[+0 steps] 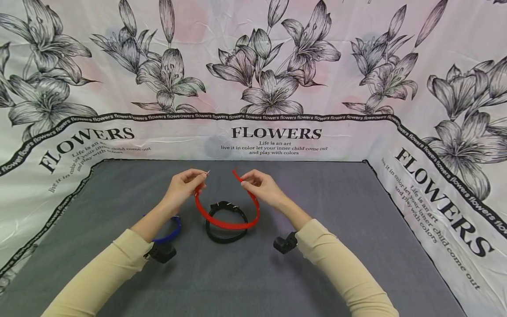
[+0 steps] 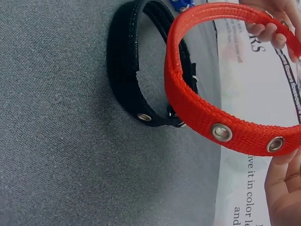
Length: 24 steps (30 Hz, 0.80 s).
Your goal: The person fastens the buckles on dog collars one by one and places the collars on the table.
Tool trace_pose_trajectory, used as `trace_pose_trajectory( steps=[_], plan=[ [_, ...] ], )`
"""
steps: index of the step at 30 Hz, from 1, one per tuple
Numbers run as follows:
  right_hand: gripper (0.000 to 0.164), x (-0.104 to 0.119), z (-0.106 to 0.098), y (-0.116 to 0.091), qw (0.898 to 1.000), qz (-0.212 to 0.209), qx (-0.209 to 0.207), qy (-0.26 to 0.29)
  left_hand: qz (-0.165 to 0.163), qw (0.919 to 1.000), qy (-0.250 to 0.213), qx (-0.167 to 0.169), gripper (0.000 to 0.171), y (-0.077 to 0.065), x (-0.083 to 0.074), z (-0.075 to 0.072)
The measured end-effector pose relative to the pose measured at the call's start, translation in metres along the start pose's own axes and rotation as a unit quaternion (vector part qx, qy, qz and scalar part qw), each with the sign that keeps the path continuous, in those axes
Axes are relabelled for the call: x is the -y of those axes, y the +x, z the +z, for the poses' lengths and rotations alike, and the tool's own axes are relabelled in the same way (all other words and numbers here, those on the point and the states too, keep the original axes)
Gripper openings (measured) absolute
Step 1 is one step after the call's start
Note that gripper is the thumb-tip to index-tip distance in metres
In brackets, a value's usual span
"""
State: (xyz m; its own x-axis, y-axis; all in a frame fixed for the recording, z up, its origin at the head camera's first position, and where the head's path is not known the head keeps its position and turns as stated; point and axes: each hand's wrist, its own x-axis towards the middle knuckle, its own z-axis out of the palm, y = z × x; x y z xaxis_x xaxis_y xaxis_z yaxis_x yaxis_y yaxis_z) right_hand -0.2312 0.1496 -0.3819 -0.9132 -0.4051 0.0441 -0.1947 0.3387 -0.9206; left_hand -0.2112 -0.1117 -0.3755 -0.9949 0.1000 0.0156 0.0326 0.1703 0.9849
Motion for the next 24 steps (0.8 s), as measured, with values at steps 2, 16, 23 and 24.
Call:
trace_pose_trajectory(
  steps=[2, 16, 23, 24],
  plan=[
    [0.029, 0.001, 0.001, 0.0, 1.0, 0.007, 0.007, -0.004, 0.001, 1.0, 0.004, 0.005, 0.029, 0.0, 0.0, 0.003],
    [0.021, 0.03, 0.012, -0.014, 0.998, -0.01, 0.059, -0.023, 0.02, 0.9983, 0.048, 0.026, 0.027, -0.002, -0.001, 0.017],
    [0.023, 0.032, 0.017, -0.014, 0.997, -0.013, 0.068, -0.035, 0.032, 0.9962, 0.071, 0.04, 0.026, -0.003, 0.002, 0.021],
    [0.022, 0.032, 0.018, -0.014, 0.997, -0.014, 0.068, -0.035, 0.033, 0.9961, 0.072, 0.04, 0.026, -0.003, 0.002, 0.021]
  ],
)
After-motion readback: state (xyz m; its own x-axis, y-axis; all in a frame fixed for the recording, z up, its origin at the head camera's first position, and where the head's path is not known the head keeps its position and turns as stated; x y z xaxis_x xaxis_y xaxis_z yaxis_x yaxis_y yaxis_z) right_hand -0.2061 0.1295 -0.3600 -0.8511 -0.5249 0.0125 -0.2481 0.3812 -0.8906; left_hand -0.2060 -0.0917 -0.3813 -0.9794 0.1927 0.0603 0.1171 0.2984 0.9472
